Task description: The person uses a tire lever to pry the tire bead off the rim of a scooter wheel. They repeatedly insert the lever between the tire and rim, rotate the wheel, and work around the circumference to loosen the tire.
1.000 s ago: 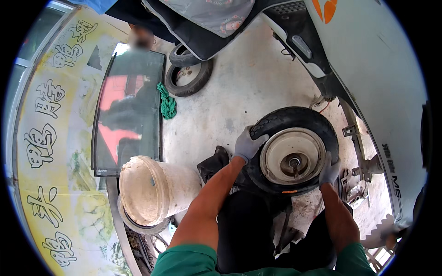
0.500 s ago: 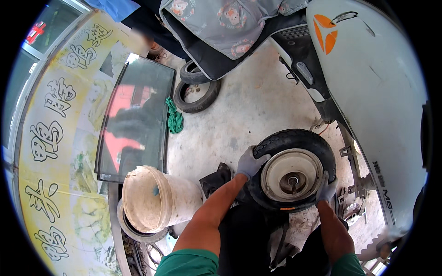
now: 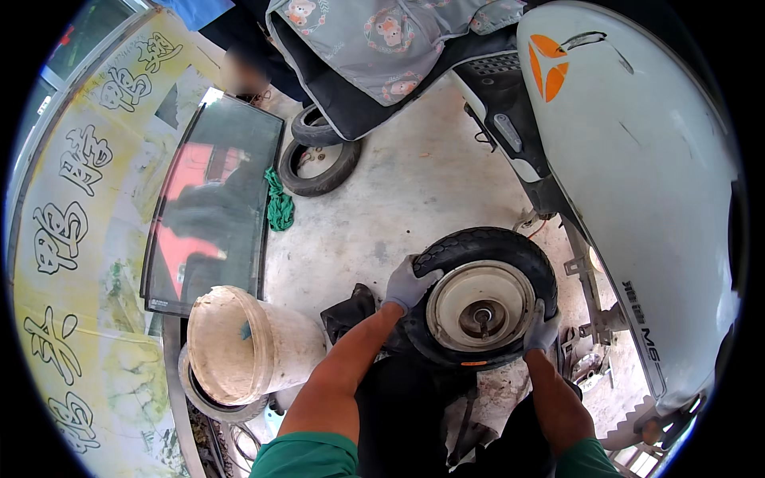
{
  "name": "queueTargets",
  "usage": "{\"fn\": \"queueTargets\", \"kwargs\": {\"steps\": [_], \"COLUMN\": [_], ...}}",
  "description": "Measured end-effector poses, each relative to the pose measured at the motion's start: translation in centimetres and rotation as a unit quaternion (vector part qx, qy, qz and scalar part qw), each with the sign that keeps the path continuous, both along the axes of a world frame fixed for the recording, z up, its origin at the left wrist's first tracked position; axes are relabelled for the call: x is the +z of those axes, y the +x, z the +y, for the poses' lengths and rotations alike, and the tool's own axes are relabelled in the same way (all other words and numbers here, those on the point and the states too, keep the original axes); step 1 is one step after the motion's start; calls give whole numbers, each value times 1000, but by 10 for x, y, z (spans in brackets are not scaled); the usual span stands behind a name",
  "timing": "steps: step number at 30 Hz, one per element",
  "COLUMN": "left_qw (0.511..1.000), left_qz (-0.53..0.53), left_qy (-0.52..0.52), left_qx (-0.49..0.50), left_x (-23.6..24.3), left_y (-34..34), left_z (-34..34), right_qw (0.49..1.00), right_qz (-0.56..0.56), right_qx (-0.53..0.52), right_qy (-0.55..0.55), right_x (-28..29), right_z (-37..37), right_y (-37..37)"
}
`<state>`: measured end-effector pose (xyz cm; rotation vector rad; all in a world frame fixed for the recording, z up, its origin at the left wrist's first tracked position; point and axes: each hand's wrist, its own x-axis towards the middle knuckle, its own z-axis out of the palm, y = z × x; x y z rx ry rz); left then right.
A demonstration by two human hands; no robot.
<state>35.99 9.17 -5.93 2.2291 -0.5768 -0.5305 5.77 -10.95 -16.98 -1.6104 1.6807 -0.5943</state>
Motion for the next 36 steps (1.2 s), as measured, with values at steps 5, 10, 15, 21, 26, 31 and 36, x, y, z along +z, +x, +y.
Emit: {"fn": "queueTargets", "kwargs": {"steps": [5,10,15,21,26,31,36], "left_qw": [1000,1000,1000,1000,1000,998,995], "left_qz": [-5,-10,3,-4,0,22,27], "left_qy": [-6,-12,-3,-26,-18,-54,-98], "left_qx": [-1,0,4,-1,-5,17,25], "left_x": [-7,-5,0,-10,-6,-21,-35], "left_y": [1,-1,-3,7,8,5,0], "left_z": [3,2,1,8,3,4,0], "right_qw": [1000,1000,1000,1000,999,1000,1000], "right_qz": [-17,-22,-5,-14,-38,10,3], "right_qx": [1,7,1,3,-7,-13,-22], "right_qy": [3,13,11,-5,-3,-11,-5], "right_x": [1,6,9,4,19,33,47], "right_z": [3,3,3,6,15,12,11], "right_y": [0,-1,-3,3,9,9,9]}}
